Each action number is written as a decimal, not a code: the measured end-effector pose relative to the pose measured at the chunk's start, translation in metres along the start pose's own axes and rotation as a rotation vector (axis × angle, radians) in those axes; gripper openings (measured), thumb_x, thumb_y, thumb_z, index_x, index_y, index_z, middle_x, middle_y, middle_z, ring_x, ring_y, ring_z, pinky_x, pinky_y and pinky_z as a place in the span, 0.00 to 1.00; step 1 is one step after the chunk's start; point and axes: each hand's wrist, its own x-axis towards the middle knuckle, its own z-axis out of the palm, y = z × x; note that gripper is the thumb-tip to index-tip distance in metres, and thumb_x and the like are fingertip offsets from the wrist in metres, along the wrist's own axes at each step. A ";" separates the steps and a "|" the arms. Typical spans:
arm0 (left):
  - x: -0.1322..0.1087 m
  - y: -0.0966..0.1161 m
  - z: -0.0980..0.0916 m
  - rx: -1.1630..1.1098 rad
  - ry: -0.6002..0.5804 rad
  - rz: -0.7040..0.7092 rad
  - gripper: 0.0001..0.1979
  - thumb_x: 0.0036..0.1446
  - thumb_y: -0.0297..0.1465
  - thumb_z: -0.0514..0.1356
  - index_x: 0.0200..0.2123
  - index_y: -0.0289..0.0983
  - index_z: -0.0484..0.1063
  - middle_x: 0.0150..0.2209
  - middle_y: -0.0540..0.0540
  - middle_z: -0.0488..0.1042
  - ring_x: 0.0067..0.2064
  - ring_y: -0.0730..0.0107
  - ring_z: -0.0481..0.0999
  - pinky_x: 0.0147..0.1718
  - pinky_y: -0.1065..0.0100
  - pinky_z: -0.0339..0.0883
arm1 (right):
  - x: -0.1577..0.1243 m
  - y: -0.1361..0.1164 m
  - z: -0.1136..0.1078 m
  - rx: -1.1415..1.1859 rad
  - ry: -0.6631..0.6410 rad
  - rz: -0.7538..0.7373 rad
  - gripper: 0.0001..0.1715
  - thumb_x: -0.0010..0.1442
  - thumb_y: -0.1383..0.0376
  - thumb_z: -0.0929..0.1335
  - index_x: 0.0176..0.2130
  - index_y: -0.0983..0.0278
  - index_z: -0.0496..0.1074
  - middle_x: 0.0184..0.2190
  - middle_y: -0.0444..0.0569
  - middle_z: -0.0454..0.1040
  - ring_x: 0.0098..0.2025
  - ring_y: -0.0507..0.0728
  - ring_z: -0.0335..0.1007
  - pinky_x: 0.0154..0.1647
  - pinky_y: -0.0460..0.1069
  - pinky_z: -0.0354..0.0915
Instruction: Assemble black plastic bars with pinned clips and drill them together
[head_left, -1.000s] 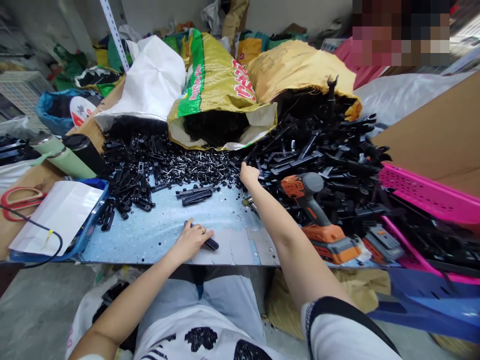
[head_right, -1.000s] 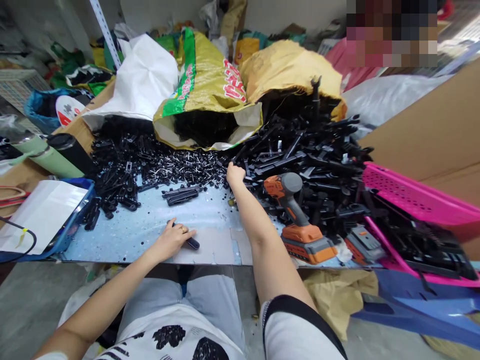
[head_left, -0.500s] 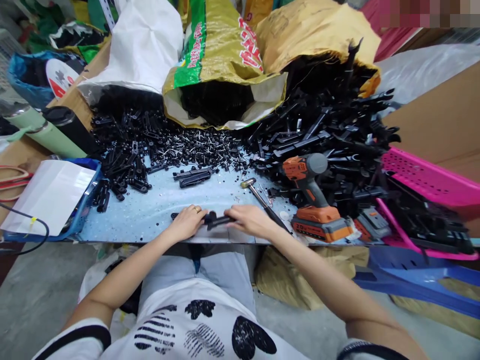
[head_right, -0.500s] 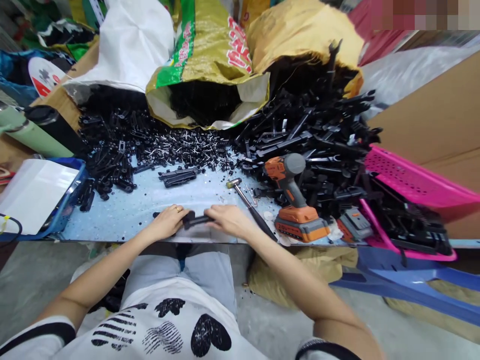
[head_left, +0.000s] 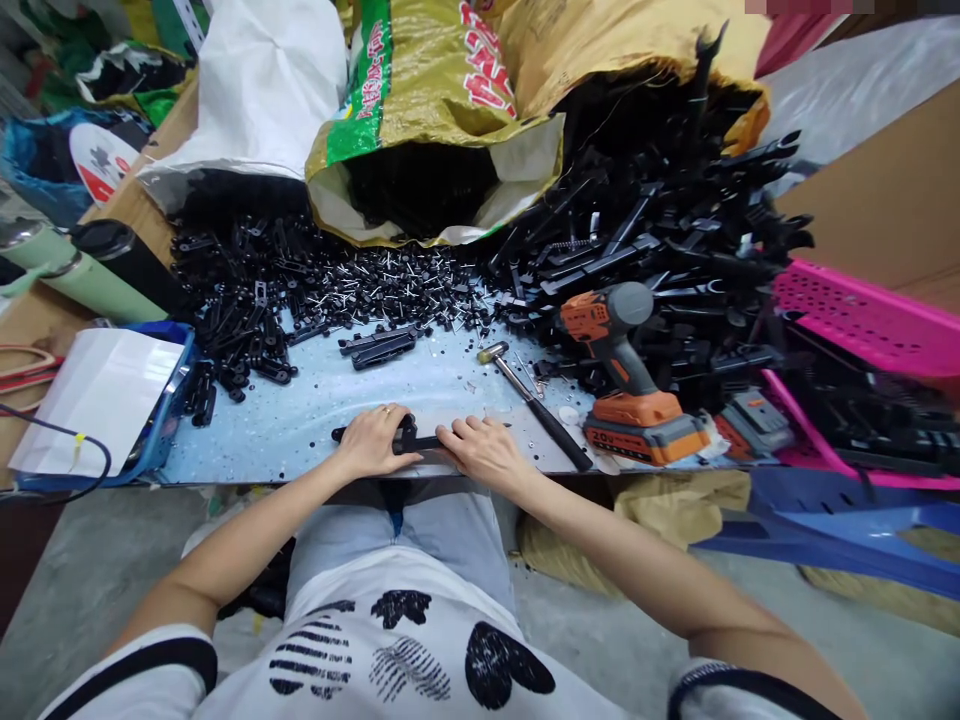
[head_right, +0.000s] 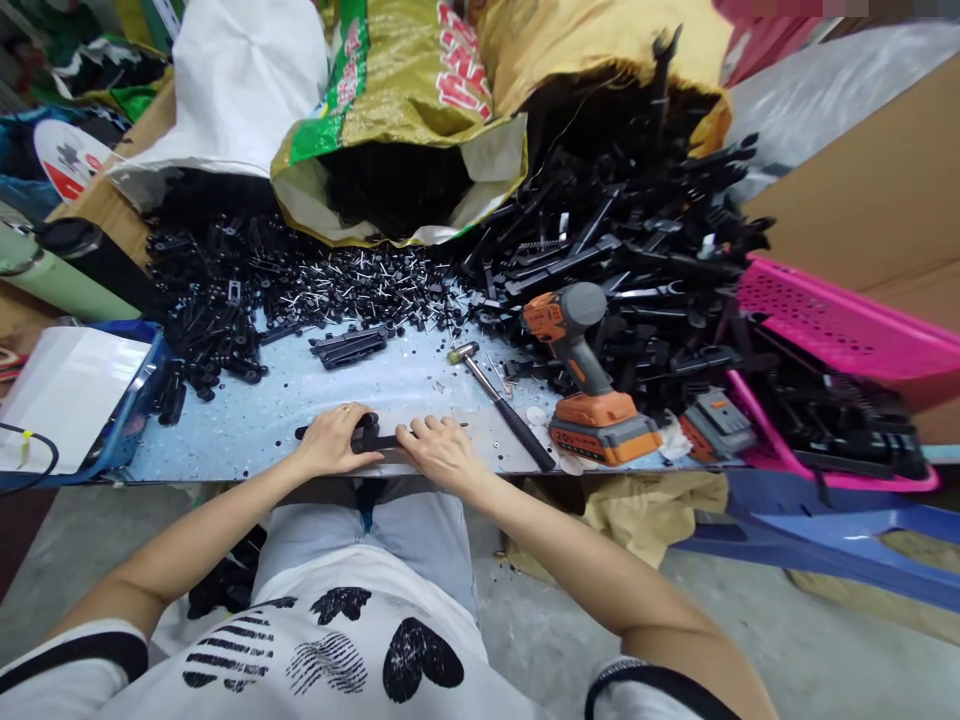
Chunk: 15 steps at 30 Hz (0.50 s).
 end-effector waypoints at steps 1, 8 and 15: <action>-0.001 -0.001 0.001 -0.018 0.027 0.012 0.28 0.49 0.51 0.60 0.48 0.39 0.63 0.42 0.41 0.71 0.44 0.55 0.72 0.42 0.60 0.64 | 0.000 -0.002 -0.004 -0.008 -0.003 0.001 0.18 0.68 0.58 0.55 0.47 0.62 0.67 0.35 0.53 0.71 0.37 0.57 0.63 0.33 0.50 0.47; -0.006 -0.008 0.005 -0.019 0.072 0.113 0.22 0.54 0.48 0.57 0.44 0.38 0.66 0.40 0.41 0.73 0.43 0.57 0.74 0.41 0.61 0.66 | 0.005 -0.006 -0.025 -0.036 -0.019 -0.024 0.17 0.68 0.59 0.55 0.47 0.63 0.67 0.35 0.53 0.71 0.36 0.56 0.63 0.34 0.50 0.47; 0.001 -0.004 0.004 0.014 0.002 0.134 0.28 0.53 0.52 0.56 0.46 0.36 0.67 0.38 0.40 0.73 0.42 0.57 0.74 0.40 0.61 0.66 | 0.013 0.019 -0.011 -0.012 -0.032 -0.108 0.19 0.67 0.54 0.57 0.43 0.63 0.68 0.34 0.51 0.71 0.36 0.56 0.64 0.34 0.49 0.50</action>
